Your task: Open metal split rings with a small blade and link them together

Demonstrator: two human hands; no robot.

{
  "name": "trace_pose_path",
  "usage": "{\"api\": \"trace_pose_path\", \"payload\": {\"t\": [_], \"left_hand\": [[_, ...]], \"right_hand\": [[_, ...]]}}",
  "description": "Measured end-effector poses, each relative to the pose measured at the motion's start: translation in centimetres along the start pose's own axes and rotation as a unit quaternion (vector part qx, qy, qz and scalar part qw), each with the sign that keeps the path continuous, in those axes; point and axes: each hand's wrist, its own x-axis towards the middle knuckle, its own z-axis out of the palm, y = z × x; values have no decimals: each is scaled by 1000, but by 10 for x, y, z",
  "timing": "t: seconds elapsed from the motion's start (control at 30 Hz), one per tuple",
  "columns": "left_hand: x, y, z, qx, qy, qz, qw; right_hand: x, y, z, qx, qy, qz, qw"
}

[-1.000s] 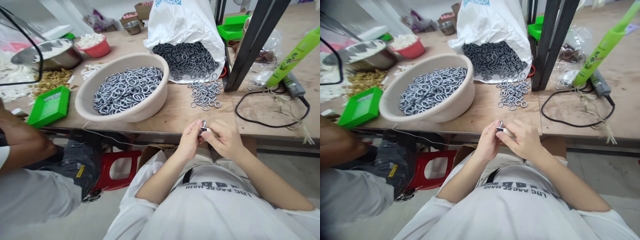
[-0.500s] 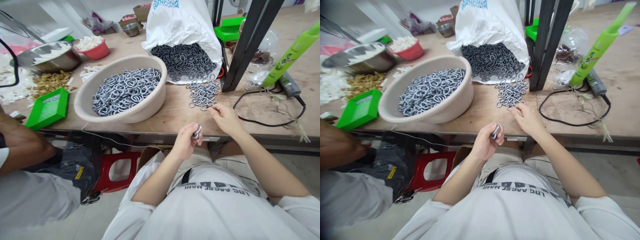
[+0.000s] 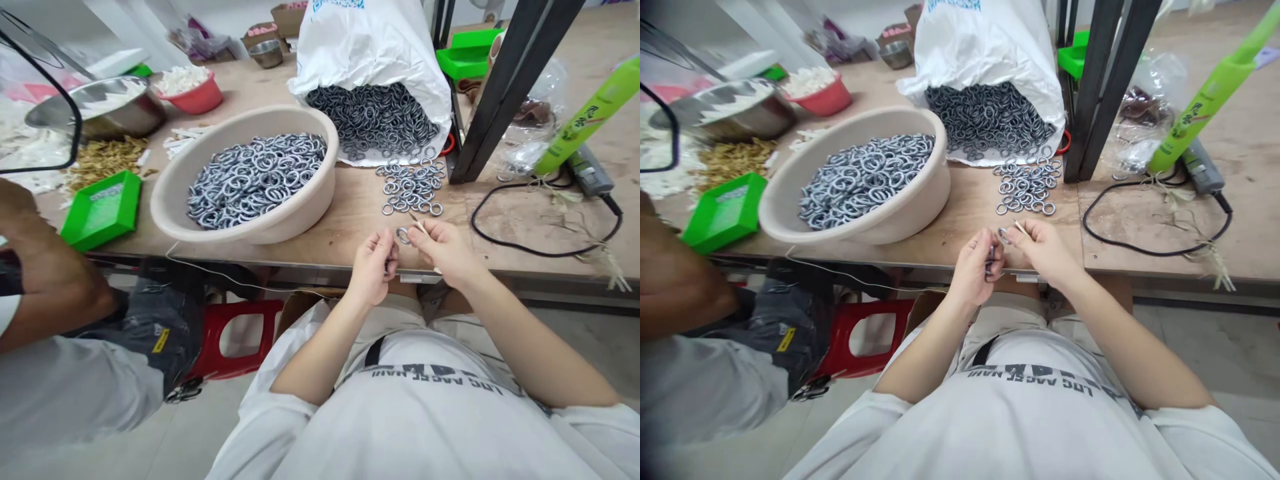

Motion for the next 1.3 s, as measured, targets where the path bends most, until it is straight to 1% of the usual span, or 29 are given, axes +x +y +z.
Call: {"api": "trace_pose_path", "payload": {"t": [0.03,0.1,0.17,0.23,0.3,0.33,0.4,0.43,0.5,0.53,0.67,0.77,0.83,0.9,0.97,1.03,1.07,1.1,1.17,1.23,1.27,1.3], "left_hand": [[0,-5,3,20,-2,19,1000],[-2,-12,7,43,-10,47,998],[-4,-15,8,54,-14,68,996],[-7,-13,7,56,-18,77,995],[-10,-8,5,43,-28,67,996],[-12,-5,4,30,-35,53,998],[-15,0,3,3,-45,22,999],[-16,2,3,-8,-46,8,999],[-18,4,4,-21,-41,-11,999],[-19,5,5,-24,-37,-18,999],[-21,5,8,-26,-31,-28,999],[-22,6,8,-26,-33,-31,999],[-23,7,8,-27,-32,-34,999],[-27,7,8,-28,-42,-35,998],[-31,6,8,-25,-73,-39,996],[-34,5,8,-23,-105,-45,993],[-34,4,8,-22,-110,-45,993],[-34,4,8,-24,-107,-43,993],[-32,2,8,-26,-89,-32,995],[-30,0,8,-26,-74,-22,997],[-30,0,7,-23,-74,-24,997],[-30,0,6,-20,-78,-30,996]], "right_hand": [[-8,0,7,55,0,12,998],[-19,1,19,116,13,23,993],[-24,3,26,124,32,12,992],[-25,3,27,101,59,-16,993],[-25,0,23,57,84,-57,993],[-26,-2,20,22,85,-77,993],[-29,-6,13,-80,57,-113,989],[-32,-9,10,-141,34,-129,981],[-37,-13,7,-243,-3,-157,957],[-39,-15,7,-277,-13,-167,946],[-44,-17,11,-337,-17,-188,922],[-46,-16,13,-354,-10,-205,913],[-42,-14,11,-361,-5,-209,909],[-34,-8,3,-361,15,-187,914],[-23,-2,-8,-336,66,-139,929],[-16,2,-14,-278,122,-100,947],[-16,2,-14,-242,129,-101,956],[-18,2,-10,-205,116,-110,966],[-26,-1,2,-142,62,-127,980],[-29,-4,11,-120,17,-124,985],[-27,-4,12,-129,16,-119,984],[-21,-3,8,-156,31,-111,981]]}}
